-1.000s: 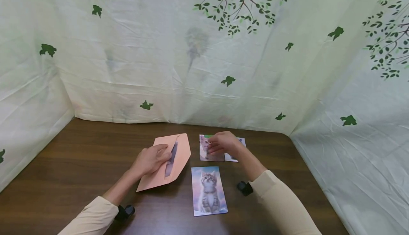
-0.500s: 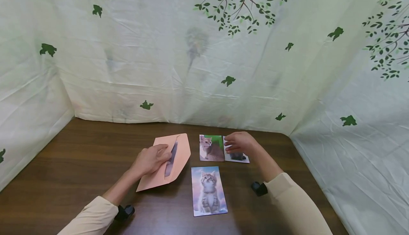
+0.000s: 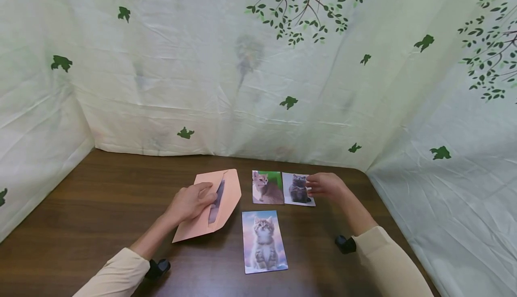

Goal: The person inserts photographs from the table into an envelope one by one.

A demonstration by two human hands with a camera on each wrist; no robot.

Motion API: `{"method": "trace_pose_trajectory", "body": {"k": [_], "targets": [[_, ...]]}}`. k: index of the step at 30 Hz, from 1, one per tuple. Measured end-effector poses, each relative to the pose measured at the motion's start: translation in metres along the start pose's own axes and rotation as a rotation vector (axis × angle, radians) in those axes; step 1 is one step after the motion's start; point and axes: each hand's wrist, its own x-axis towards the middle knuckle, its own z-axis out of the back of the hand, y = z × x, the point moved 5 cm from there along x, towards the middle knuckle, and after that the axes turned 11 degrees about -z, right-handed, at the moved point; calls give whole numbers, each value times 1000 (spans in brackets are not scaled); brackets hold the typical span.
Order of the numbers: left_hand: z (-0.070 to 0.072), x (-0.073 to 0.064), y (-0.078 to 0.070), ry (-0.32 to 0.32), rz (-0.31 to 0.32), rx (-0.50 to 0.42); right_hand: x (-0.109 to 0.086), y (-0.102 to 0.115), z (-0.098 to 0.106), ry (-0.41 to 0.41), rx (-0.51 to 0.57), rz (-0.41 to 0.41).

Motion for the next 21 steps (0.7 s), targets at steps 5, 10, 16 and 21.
{"method": "trace_pose_trajectory", "body": {"k": [5,10,16,21], "targets": [[0,0,-1,-4,-6,8,5,-14,15,-47,35,-19],[0,-1,-2,-9,-11,7,8,-26,25,-89,76,-33],[-1,-1,-1,-13,-13,8,11,-35,31,-107,105,-62],[-1,-1,-1,-14,-5,10,14,-41,32,-96,134,-83]]}}
